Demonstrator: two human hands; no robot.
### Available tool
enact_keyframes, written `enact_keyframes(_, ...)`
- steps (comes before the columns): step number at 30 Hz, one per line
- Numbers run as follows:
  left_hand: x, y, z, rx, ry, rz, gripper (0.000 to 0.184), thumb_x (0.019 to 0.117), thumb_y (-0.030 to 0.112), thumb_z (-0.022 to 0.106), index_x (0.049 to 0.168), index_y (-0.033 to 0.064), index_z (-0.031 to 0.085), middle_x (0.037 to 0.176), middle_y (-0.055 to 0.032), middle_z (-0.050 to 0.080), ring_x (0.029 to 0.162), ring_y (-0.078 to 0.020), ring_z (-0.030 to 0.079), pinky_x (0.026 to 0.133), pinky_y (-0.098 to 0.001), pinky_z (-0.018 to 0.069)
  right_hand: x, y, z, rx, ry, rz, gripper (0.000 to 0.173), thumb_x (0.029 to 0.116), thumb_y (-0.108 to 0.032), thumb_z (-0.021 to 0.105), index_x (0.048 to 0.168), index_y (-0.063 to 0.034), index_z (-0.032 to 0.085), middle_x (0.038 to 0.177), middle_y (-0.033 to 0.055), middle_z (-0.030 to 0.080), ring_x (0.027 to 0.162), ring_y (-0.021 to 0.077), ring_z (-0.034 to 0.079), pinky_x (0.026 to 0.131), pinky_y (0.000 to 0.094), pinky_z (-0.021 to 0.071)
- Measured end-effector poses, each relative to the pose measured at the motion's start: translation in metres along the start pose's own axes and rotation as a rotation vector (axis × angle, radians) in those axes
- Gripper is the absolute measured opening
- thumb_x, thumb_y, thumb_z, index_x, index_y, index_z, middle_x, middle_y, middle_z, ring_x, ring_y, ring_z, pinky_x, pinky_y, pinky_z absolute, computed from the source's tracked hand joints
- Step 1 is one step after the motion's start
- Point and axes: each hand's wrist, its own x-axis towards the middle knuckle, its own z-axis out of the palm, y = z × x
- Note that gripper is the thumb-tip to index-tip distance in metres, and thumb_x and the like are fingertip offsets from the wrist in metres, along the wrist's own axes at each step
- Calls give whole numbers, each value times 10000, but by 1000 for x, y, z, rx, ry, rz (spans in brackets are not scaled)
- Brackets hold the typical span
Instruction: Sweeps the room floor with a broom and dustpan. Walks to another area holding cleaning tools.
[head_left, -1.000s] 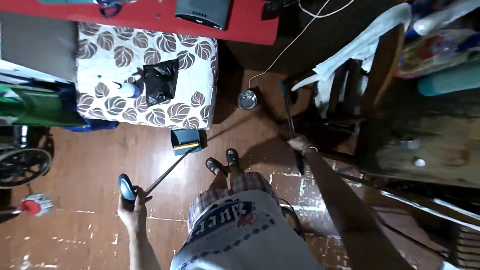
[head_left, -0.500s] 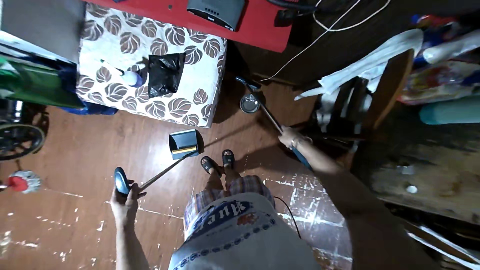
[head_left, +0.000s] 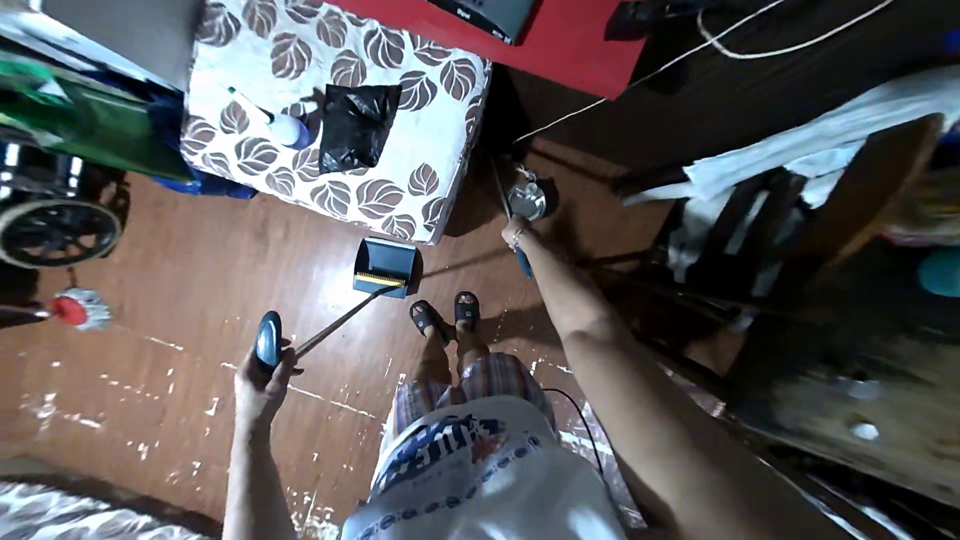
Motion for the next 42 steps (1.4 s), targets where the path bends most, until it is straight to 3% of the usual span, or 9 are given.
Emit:
enact_keyframes(3,1,1,-10,100,-79,7,457,931,212,595,1261,-100,547,964,-62,665,740,-20,671,689,-230,600,58,27,46,-98,-569,39,604,954,-8,589,1503,75,353,1341,303,577,1147,383,657,947,525,547)
enact_keyframes(6,9,4,-19,199,-188,5,440,941,162,607,1283,-110,556,1045,-192,681,795,-142,686,748,-342,596,30,41,64,-215,-609,23,657,935,-18,634,1526,49,355,1391,284,575,1250,397,619,1014,554,516)
enact_keyframes(10,24,7,-19,224,-255,-8,372,962,99,612,1280,-88,566,1017,-193,677,782,-175,680,752,-379,591,-16,52,73,-309,-606,64,699,1021,-70,522,1632,-51,182,1409,248,590,1304,398,588,1063,564,474)
enact_keyframes(19,37,-12,-28,239,-348,58,329,981,42,645,1294,-39,582,1036,-227,684,780,-289,687,753,-514,588,-118,53,89,-315,-648,117,559,1086,-125,415,1617,-51,255,1434,229,584,1318,379,586,1071,562,473)
enact_keyframes(24,55,-20,-48,255,-424,174,327,988,129,632,1279,-18,605,992,-209,686,754,-281,679,724,-512,581,-185,46,119,-298,-711,113,719,950,-68,641,1566,30,282,1403,291,563,1282,416,592,1033,568,498)
enact_keyframes(29,69,-8,-64,365,-534,261,336,993,127,643,1292,-19,594,1035,-231,683,841,-329,679,788,-546,550,-244,46,168,-184,-746,99,579,961,31,593,1495,75,376,1408,322,535,1288,430,566,1049,565,470)
enact_keyframes(36,84,-25,-64,340,-517,268,350,990,147,622,1302,-9,592,1085,-233,688,919,-346,696,839,-559,551,-324,38,235,-45,-844,19,572,1015,-204,621,1490,63,445,1492,263,512,1403,342,497,1172,469,392)
enact_keyframes(40,82,-40,-76,328,-493,280,374,984,149,638,1319,-10,587,1120,-248,690,1009,-379,694,920,-590,529,-355,48,190,76,-774,-175,488,1016,-224,622,1401,66,545,1339,267,626,1246,330,623,1091,454,479)
enact_keyframes(42,79,-48,-91,321,-465,280,376,982,129,637,1321,-23,584,1119,-260,688,1028,-395,688,938,-597,517,-367,28,149,-49,-796,-116,536,1039,-189,588,1495,52,443,1414,284,570,1317,374,569,1132,509,426)
